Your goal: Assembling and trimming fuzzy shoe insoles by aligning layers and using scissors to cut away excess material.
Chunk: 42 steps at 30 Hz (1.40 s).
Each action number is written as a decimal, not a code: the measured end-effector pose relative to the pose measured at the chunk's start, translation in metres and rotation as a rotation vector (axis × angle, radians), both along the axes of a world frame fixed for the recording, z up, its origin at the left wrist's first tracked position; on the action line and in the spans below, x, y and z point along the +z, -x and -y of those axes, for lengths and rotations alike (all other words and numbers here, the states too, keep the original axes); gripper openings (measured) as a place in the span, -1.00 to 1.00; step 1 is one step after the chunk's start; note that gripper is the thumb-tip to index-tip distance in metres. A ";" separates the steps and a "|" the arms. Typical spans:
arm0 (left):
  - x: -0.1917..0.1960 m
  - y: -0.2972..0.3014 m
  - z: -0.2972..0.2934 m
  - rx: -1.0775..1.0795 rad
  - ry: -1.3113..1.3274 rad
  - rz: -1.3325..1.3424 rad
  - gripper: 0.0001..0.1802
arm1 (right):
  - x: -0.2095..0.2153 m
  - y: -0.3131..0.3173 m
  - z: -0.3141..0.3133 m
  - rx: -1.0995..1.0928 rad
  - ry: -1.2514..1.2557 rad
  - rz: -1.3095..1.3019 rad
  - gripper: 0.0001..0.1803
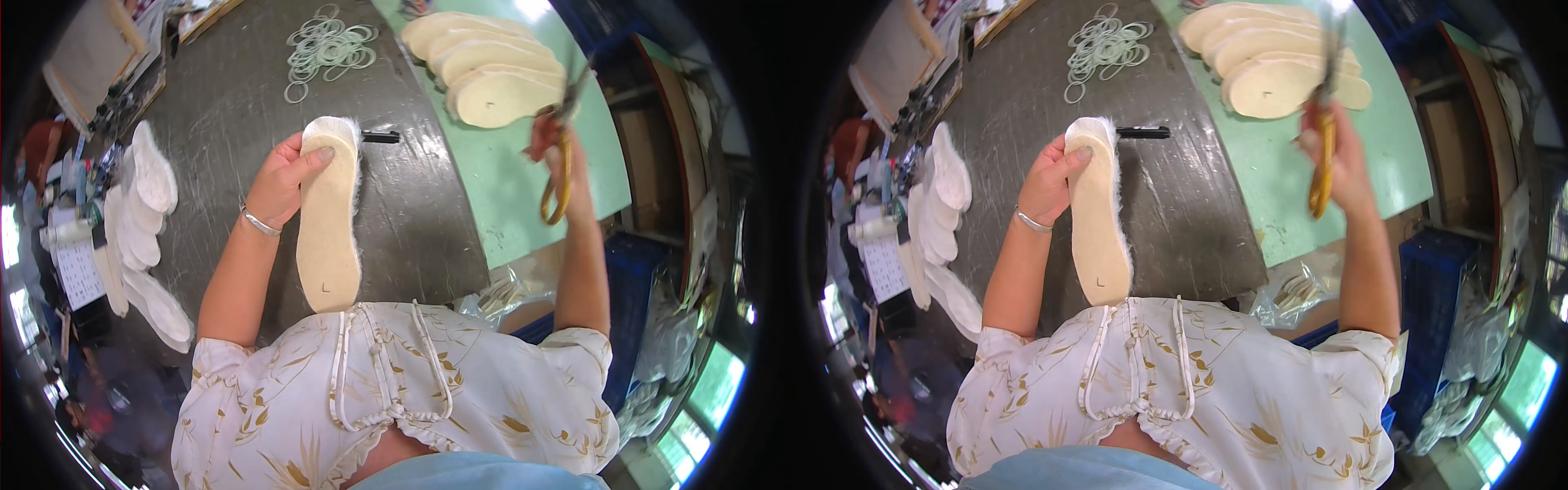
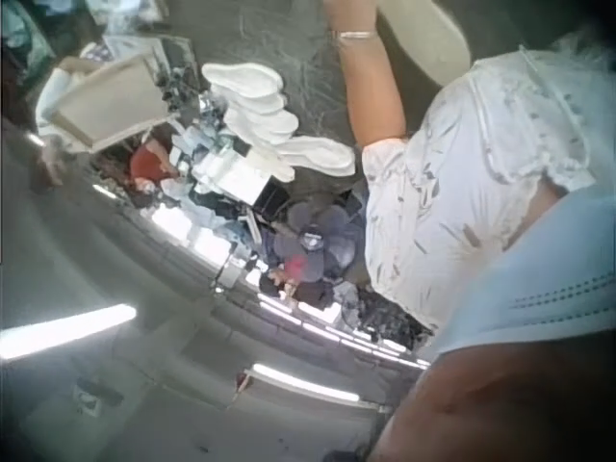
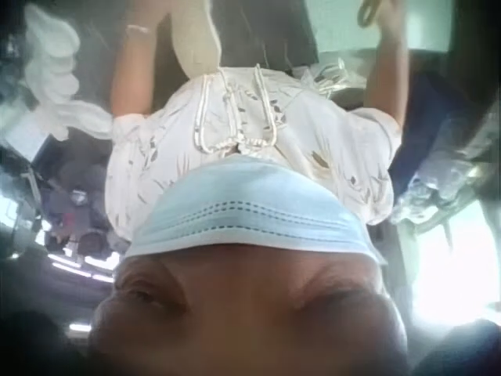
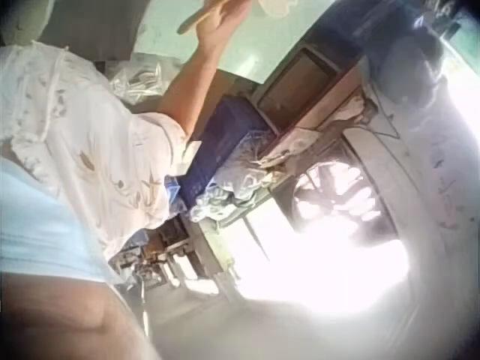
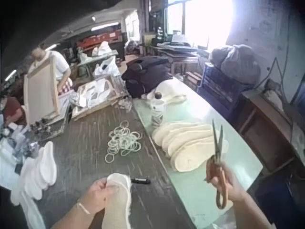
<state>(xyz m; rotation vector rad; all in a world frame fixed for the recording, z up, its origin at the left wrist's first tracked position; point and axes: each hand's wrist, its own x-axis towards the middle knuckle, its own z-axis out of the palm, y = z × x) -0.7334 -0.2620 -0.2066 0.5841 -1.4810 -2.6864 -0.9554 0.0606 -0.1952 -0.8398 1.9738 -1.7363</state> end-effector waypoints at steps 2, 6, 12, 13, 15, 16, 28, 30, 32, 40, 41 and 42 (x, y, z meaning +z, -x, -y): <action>0.015 0.026 -0.028 -0.104 -0.008 -0.067 -0.75 | 0.007 -0.081 -0.012 0.163 -0.128 0.157 -0.46; 0.044 0.048 -0.089 -0.160 -0.007 -0.158 -0.76 | 0.000 -0.156 -0.023 0.161 -0.208 0.111 -0.48; 0.061 0.053 -0.135 -0.216 0.008 -0.209 -0.74 | 0.003 -0.173 -0.033 0.057 -0.110 0.095 -0.52; 0.064 0.052 -0.138 -0.219 -0.009 -0.213 -0.74 | -0.001 -0.174 -0.033 0.042 -0.106 0.108 -0.52; 0.068 0.052 -0.142 -0.221 -0.016 -0.234 -0.75 | -0.002 -0.173 -0.034 0.047 -0.096 0.060 -0.52; 0.070 0.052 -0.143 -0.218 -0.016 -0.237 -0.75 | -0.001 -0.173 -0.034 0.060 -0.085 0.013 -0.51; 0.073 0.049 -0.150 -0.253 0.024 -0.254 -0.70 | 0.011 -0.164 -0.035 0.105 -0.067 0.000 -0.56; 0.076 0.049 -0.151 -0.259 0.043 -0.267 -0.69 | 0.011 -0.163 -0.035 0.106 -0.051 0.005 -0.58; 0.074 0.049 -0.151 -0.260 0.021 -0.264 -0.70 | 0.009 -0.164 -0.035 0.100 -0.021 0.018 -0.62; 0.073 0.048 -0.152 -0.216 -0.002 -0.276 -0.68 | 0.019 -0.158 -0.041 0.004 -0.167 -0.129 -0.50; 0.074 0.048 -0.152 -0.218 -0.003 -0.275 -0.68 | 0.020 -0.158 -0.042 -0.052 -0.181 -0.193 -0.49; 0.074 0.047 -0.151 -0.219 -0.005 -0.273 -0.68 | 0.023 -0.158 -0.042 -0.089 -0.180 -0.216 -0.46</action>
